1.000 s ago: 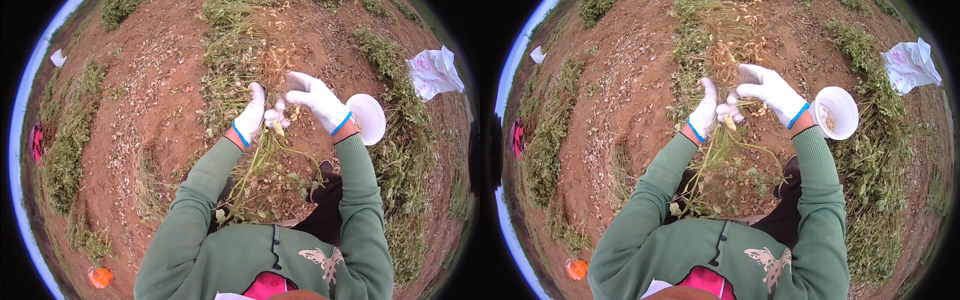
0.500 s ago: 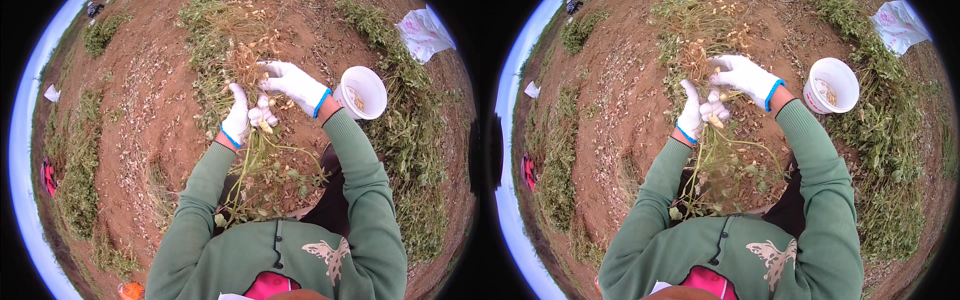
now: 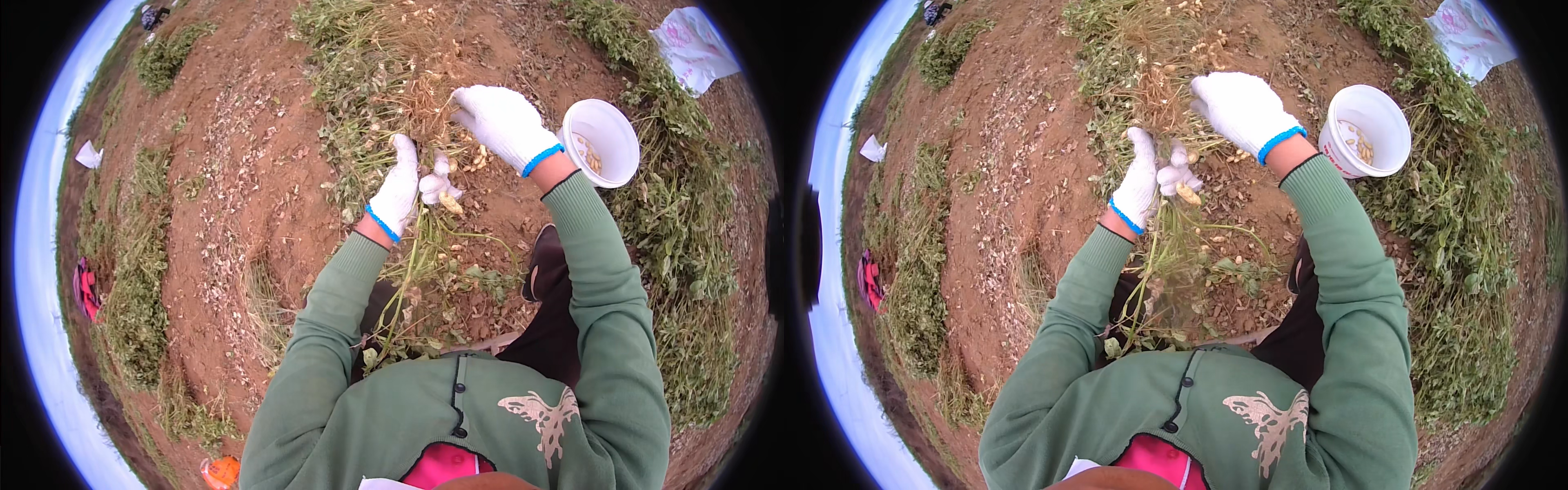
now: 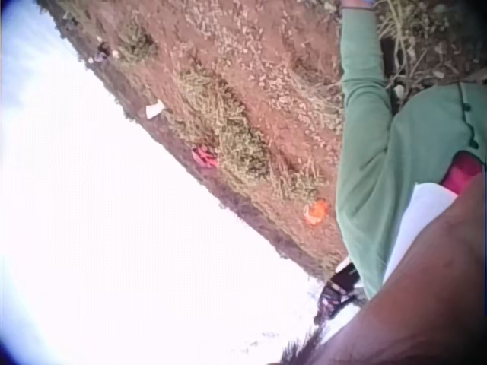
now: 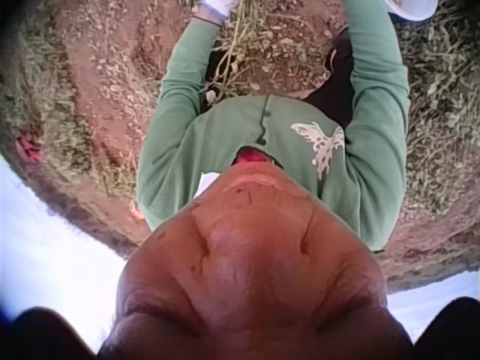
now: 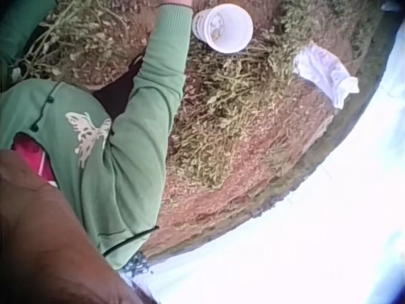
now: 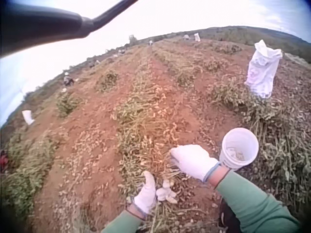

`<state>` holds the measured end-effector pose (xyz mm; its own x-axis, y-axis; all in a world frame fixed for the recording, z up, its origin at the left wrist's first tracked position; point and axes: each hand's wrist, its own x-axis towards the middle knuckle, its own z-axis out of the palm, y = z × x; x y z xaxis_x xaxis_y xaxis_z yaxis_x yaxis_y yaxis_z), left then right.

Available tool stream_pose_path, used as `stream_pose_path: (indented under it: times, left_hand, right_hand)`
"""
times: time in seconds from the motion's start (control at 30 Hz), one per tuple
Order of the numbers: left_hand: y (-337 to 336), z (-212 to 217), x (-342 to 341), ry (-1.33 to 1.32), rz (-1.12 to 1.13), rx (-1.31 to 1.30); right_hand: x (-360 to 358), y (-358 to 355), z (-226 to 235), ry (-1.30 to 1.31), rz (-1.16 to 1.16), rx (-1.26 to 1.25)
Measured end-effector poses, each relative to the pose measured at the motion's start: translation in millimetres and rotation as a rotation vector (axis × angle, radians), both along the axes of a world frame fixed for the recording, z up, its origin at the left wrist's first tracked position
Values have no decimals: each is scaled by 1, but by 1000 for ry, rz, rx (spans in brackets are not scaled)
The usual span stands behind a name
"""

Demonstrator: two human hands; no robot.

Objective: The person harvests peanuts by hand, pulling plants from the soil and shaking off dirt. They separate peanuts from the roots and place them into a white bucket while working in an outdoor field.

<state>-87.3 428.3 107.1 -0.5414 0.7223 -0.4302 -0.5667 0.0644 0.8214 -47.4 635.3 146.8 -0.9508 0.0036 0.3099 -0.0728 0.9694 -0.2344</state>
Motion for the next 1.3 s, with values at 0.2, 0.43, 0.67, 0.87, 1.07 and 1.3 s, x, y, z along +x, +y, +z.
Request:
stream_pose_path:
  times: [0.2, 0.43, 0.67, 0.87, 1.07, 1.3]
  left_hand:
    - [7, 5, 6, 2, 3, -1]
    - [17, -4, 2, -117, 87, -70]
    - [25, -10, 2, -52, 44, -166]
    - [3, -19, -16, -48, 127, -65]
    - [-12, -16, -28, -24, 139, 10]
    - [-10, -1, -17, -60, 75, 117]
  right_hand:
    - [-1, 0, -15, 39, -65, 138]
    - [-5, -4, -26, 33, -172, 151]
    - [-12, -3, -48, 16, -246, 130]
    - [18, 127, -70, -206, -652, 178]
    - [24, 138, -52, -140, -644, -99]
    - [35, 159, -41, -21, -660, -253]
